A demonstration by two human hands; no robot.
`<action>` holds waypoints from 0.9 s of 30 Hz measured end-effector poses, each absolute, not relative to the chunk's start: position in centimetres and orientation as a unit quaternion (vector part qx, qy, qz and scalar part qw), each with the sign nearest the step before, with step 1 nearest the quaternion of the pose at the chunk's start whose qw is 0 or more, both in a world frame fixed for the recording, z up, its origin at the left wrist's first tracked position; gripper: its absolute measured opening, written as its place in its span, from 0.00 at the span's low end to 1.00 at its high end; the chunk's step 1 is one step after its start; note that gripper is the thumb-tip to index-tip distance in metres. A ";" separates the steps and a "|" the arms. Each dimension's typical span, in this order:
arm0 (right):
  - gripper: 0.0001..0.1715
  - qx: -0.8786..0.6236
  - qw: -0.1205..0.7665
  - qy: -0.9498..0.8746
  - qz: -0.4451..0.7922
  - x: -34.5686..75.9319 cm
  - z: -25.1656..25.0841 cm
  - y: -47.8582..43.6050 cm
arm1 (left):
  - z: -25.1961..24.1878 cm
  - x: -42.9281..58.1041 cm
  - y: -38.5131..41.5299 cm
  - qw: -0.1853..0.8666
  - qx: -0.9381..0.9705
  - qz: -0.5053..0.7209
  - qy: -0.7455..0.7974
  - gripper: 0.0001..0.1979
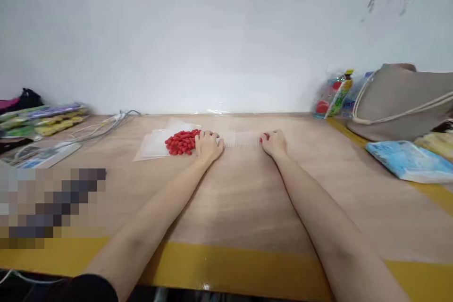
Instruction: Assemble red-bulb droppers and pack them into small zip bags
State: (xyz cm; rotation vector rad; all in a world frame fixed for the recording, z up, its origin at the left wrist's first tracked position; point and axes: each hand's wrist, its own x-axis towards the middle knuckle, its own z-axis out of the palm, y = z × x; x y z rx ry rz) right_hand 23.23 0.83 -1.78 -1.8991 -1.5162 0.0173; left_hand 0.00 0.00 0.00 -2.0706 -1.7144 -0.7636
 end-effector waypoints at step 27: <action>0.12 -0.635 0.486 -0.598 0.044 24.3 -2.9 1.6 | -0.3 0.2 0.9 0.115 -0.740 -0.278 -0.601 0.14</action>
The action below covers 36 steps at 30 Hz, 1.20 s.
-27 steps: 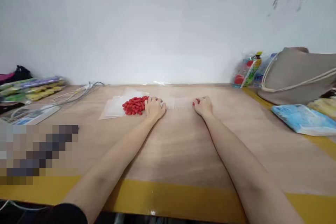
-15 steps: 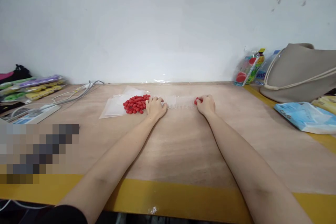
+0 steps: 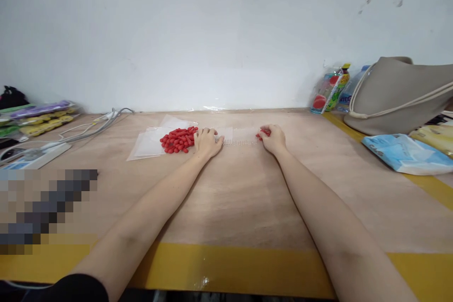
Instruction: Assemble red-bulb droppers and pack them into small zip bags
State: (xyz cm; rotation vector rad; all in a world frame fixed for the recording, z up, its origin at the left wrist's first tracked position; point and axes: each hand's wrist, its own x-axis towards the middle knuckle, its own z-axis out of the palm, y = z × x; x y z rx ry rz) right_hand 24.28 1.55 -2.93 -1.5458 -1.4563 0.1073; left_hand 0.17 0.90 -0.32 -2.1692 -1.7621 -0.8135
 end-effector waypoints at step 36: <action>0.17 -0.599 0.520 -0.607 0.051 23.3 -2.0 0.7 | 4.3 3.1 3.0 0.004 -0.663 -0.116 -0.740 0.13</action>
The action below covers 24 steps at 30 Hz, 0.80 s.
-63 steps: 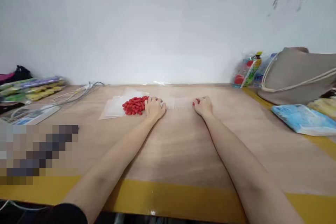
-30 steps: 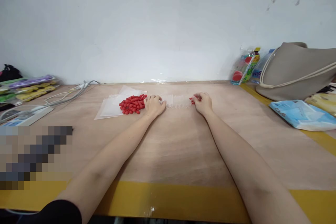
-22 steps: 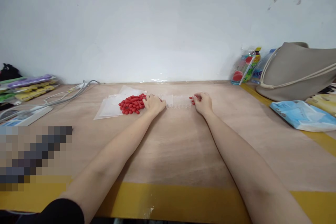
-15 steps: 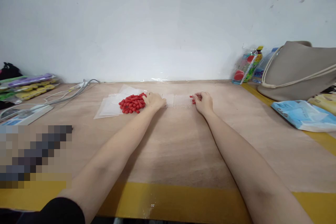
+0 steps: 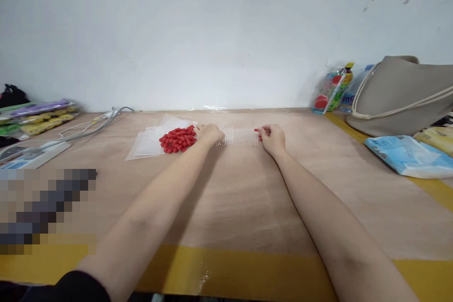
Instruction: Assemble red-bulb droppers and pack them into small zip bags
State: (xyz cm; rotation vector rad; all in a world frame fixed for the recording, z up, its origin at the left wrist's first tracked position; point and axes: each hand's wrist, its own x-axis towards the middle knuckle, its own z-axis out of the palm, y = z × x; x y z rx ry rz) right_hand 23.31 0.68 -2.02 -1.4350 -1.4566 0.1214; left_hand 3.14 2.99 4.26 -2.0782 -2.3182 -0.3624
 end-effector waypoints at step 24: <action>0.10 -0.422 0.440 -0.792 0.001 18.7 -1.2 -4.4 | 0.0 -4.9 -3.9 0.025 -0.888 -0.305 -0.344 0.12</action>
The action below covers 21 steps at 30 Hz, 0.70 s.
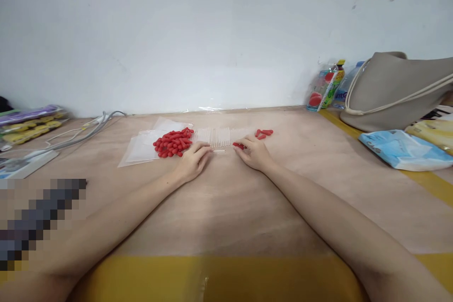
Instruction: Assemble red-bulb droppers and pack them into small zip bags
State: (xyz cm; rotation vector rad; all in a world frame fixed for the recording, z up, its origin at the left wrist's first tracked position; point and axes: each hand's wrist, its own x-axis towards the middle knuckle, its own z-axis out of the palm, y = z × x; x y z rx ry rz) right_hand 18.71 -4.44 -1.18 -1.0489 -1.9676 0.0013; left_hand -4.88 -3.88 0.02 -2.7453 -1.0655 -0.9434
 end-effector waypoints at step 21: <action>0.08 -0.365 0.398 -0.830 0.138 17.2 -1.0 -5.6 | -0.5 -5.7 -3.3 -0.047 -0.900 -0.295 -0.317 0.14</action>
